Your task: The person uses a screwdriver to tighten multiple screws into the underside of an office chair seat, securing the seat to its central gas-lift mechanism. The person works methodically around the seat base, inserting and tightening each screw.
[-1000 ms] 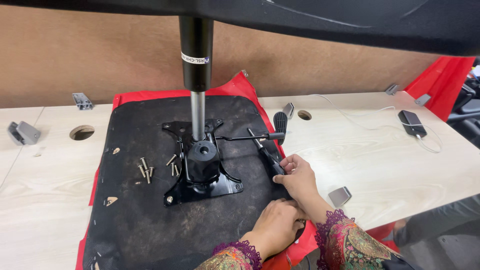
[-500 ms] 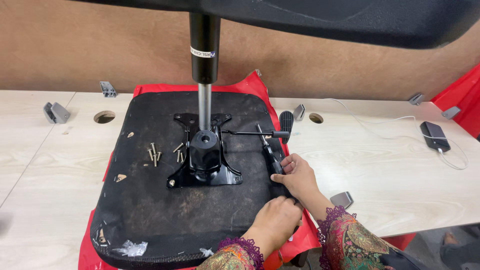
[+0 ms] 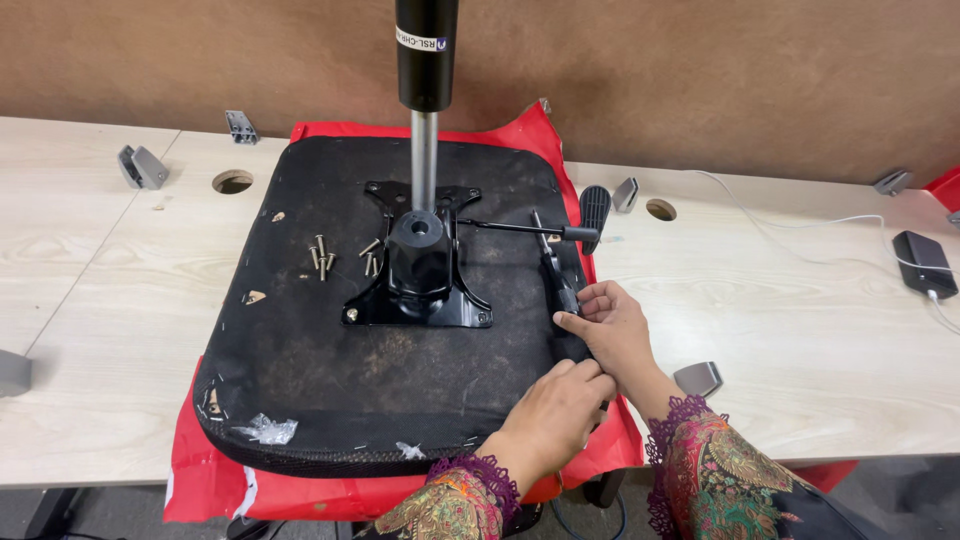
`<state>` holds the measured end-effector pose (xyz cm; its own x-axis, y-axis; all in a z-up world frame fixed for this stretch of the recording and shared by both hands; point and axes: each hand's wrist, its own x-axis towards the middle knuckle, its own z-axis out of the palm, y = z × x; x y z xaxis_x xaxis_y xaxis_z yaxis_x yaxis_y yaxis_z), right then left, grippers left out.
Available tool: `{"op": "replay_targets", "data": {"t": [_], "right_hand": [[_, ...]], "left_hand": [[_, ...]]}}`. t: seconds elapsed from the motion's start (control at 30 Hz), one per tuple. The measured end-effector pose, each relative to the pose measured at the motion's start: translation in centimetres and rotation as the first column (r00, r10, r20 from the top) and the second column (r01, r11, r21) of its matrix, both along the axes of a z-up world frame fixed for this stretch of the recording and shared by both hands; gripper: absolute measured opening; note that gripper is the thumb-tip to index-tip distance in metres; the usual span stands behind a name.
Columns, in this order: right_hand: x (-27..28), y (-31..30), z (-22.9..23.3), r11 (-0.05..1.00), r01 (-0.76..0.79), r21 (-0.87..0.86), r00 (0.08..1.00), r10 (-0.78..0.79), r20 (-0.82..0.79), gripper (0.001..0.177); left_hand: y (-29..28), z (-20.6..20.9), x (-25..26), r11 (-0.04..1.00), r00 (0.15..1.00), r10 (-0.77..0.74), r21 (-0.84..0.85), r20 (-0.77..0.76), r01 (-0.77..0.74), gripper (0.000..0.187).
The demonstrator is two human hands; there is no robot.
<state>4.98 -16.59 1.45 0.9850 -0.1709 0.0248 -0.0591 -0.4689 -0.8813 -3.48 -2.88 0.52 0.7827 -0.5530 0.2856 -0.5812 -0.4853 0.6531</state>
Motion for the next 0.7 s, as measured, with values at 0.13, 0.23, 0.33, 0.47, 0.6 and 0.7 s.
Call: {"op": "replay_targets", "data": {"t": [0.13,0.23,0.33,0.47,0.6,0.7], "right_hand": [[-0.2,-0.3,-0.2,0.999,-0.032,0.006,0.999,0.032,0.032,0.039],[-0.1,-0.7,-0.2,0.996,-0.056,0.072,0.998,0.055,0.025,0.038],[0.1,-1.0,-0.3,0.993,-0.065,0.101,0.998,0.066,-0.002,0.037],[0.3,-1.0,-0.6,0.991,-0.048,0.126,0.999,0.051,-0.02,0.038],[0.3,-1.3,-1.0,0.983,-0.065,0.172,0.998,0.066,-0.001,0.038],[0.3,-1.4,-1.2,0.978,-0.103,0.182,0.995,0.098,0.035,0.038]], "left_hand": [[0.1,0.1,0.3,0.986,0.991,-0.109,0.133,0.074,0.098,0.026],[0.1,0.3,0.4,0.975,0.991,-0.109,0.202,0.08,0.091,0.028],[-0.5,0.6,0.7,0.984,0.995,-0.053,0.174,0.086,0.038,0.017],[-1.3,1.8,1.7,0.988,0.996,0.043,0.146,0.082,-0.054,0.025],[0.2,3.1,1.1,0.99,0.99,0.127,-0.064,0.064,-0.123,0.021],[2.3,4.2,0.0,0.907,0.953,0.301,-0.296,-0.046,-0.301,0.018]]}}
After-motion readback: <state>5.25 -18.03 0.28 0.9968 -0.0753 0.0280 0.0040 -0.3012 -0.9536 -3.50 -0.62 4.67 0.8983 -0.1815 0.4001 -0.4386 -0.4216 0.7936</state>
